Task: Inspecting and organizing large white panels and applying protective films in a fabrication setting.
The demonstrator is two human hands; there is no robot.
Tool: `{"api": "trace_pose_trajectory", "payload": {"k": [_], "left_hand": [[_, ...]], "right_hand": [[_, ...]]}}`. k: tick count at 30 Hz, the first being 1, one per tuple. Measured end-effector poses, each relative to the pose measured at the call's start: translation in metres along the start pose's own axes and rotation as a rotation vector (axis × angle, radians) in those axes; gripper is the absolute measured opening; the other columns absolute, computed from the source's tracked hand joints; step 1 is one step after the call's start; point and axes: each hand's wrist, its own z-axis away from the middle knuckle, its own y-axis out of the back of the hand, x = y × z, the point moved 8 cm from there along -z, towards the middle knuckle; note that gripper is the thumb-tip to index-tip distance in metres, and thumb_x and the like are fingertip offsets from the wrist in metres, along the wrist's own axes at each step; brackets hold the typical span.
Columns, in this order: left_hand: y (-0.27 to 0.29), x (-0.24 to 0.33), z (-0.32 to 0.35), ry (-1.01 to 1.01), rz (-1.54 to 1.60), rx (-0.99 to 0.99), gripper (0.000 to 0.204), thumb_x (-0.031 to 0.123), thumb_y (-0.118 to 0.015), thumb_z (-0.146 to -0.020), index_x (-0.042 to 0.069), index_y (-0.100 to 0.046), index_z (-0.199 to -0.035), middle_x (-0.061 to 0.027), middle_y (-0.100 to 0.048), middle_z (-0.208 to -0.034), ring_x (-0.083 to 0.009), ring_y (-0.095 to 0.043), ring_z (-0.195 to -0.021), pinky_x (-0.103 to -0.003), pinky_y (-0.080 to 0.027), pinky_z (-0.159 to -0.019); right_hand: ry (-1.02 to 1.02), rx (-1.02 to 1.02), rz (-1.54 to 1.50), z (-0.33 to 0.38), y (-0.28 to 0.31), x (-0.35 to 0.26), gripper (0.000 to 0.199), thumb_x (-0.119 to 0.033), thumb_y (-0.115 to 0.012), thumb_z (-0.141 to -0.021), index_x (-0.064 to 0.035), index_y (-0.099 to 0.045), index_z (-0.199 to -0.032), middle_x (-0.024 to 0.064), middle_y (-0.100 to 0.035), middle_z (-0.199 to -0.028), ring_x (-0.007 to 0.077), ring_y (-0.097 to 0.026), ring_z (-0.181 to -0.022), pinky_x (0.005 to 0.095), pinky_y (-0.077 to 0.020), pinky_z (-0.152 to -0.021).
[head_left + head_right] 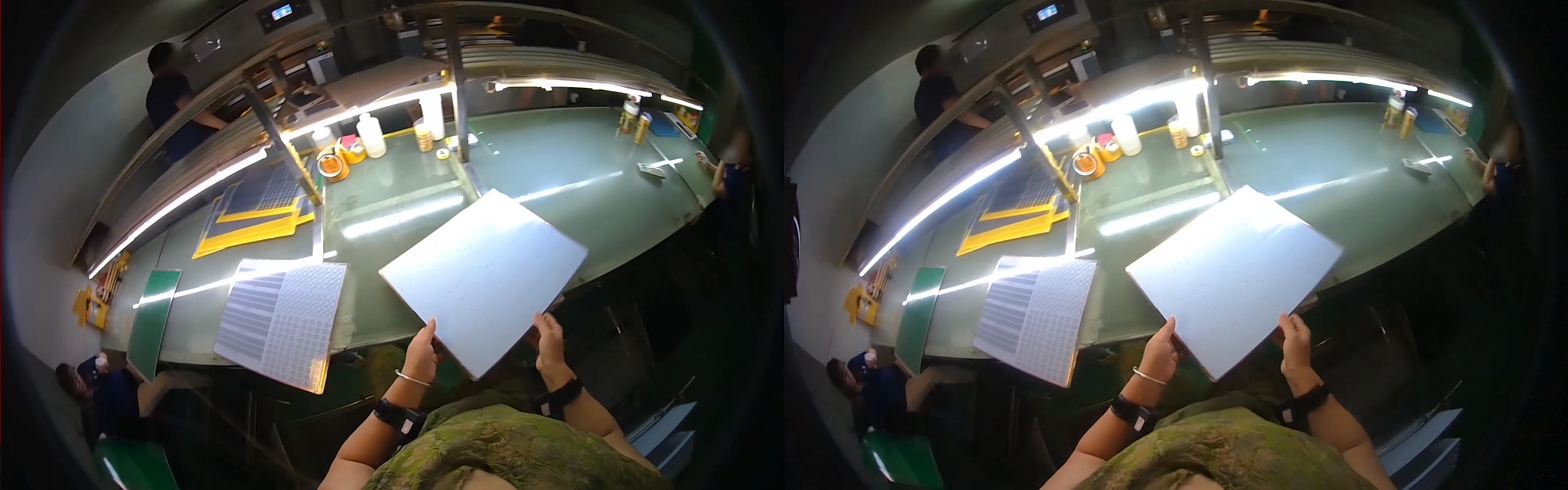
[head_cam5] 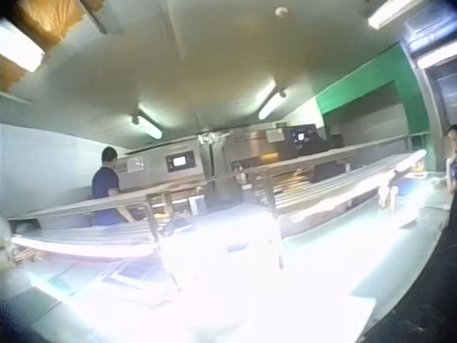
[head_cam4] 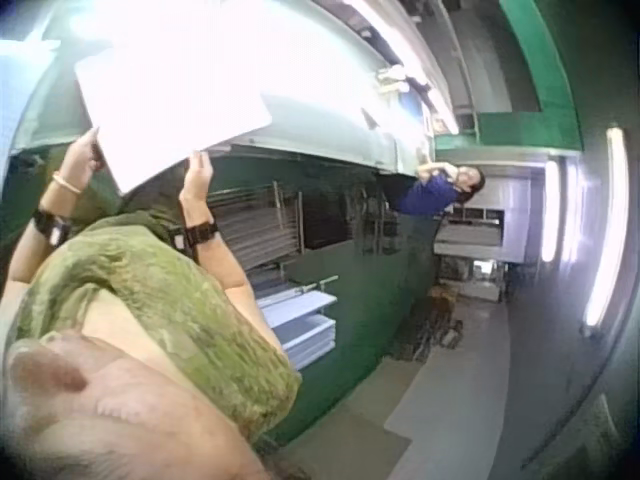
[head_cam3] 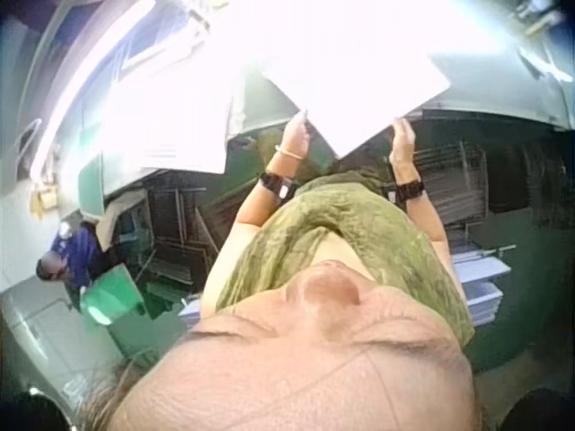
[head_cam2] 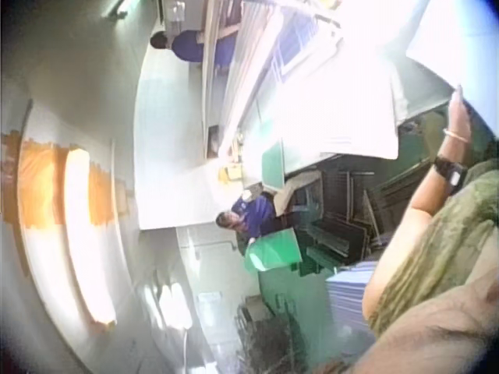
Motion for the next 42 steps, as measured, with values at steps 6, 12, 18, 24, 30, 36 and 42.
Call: {"api": "trace_pose_trajectory", "payload": {"k": [6,12,18,24,30,36,42], "left_hand": [[0.037,0.015,0.003,-0.155,-0.064,0.096,0.028,0.022,-0.043,-0.094,-0.001,-0.052,-0.107,-0.0095,-0.061,-0.096,-0.0172,-0.059,-0.084,-0.027,-0.047,-0.074],[0.07,0.029,0.009,-0.283,-0.065,0.217,0.026,0.021,-0.044,-0.094,0.0,-0.058,-0.095,-0.0088,-0.063,-0.082,-0.0157,-0.06,-0.077,-0.03,-0.048,-0.071],[0.075,0.129,0.056,-0.547,-1.69,0.757,0.03,0.029,-0.05,-0.089,0.006,-0.059,-0.073,-0.0144,-0.057,-0.06,-0.0292,-0.059,-0.059,-0.039,-0.044,-0.052],[0.213,0.175,0.205,-1.236,-1.062,1.663,0.03,0.027,-0.064,-0.081,0.0,-0.05,-0.077,-0.0072,-0.046,-0.066,-0.023,-0.048,-0.061,-0.036,-0.043,-0.059],[0.299,0.099,0.124,-0.454,0.336,0.657,0.032,0.03,-0.054,-0.089,-0.001,-0.055,-0.096,-0.0104,-0.061,-0.093,-0.0209,-0.061,-0.082,-0.035,-0.052,-0.071],[0.291,0.084,0.123,-0.608,0.446,0.675,0.024,0.016,-0.049,-0.092,-0.003,-0.054,-0.104,-0.011,-0.06,-0.097,-0.0204,-0.06,-0.085,-0.035,-0.051,-0.076],[0.281,0.082,0.144,-0.643,0.425,0.649,0.016,0.016,-0.052,-0.09,0.0,-0.055,-0.095,-0.0093,-0.061,-0.091,-0.018,-0.061,-0.08,-0.032,-0.052,-0.073]], "right_hand": [[-0.42,-0.371,0.1,0.038,-0.043,0.039,0.019,-0.016,-0.051,-0.09,-0.001,-0.058,-0.081,0.0089,-0.062,-0.077,0.0183,-0.063,-0.073,0.0298,-0.0523,-0.068],[-0.547,-0.52,0.143,0.042,-0.052,0.045,0.023,-0.021,-0.051,-0.091,0.0,-0.058,-0.084,0.0086,-0.062,-0.077,0.0181,-0.063,-0.072,0.0298,-0.0512,-0.067],[-0.649,-0.58,0.167,0.049,-0.086,0.057,0.03,-0.025,-0.043,-0.094,0.0009,-0.057,-0.089,0.0123,-0.063,-0.08,0.0202,-0.061,-0.072,0.0308,-0.0499,-0.067],[-0.692,-0.751,0.307,0.06,-0.115,0.058,0.03,-0.023,-0.042,-0.094,0.0034,-0.056,-0.09,0.0151,-0.063,-0.077,0.0199,-0.061,-0.068,0.0304,-0.0496,-0.064],[0.069,-1.337,0.869,0.084,-0.24,0.022,0.018,-0.019,-0.057,-0.085,-0.0014,-0.059,-0.089,0.0092,-0.063,-0.076,0.0214,-0.062,-0.071,0.0303,-0.0499,-0.066],[0.995,-1.689,0.989,0.174,-0.363,0.045,0.04,-0.02,-0.062,-0.076,-0.0131,-0.052,-0.114,0.0137,-0.049,-0.121,0.029,-0.046,-0.113,0.0402,-0.0364,-0.094],[1.307,-1.386,1.15,0.15,-0.393,0.104,0.053,-0.012,-0.051,-0.079,-0.0212,-0.043,-0.13,0.0156,-0.037,-0.135,0.038,-0.033,-0.126,0.0553,-0.0185,-0.105]]}}
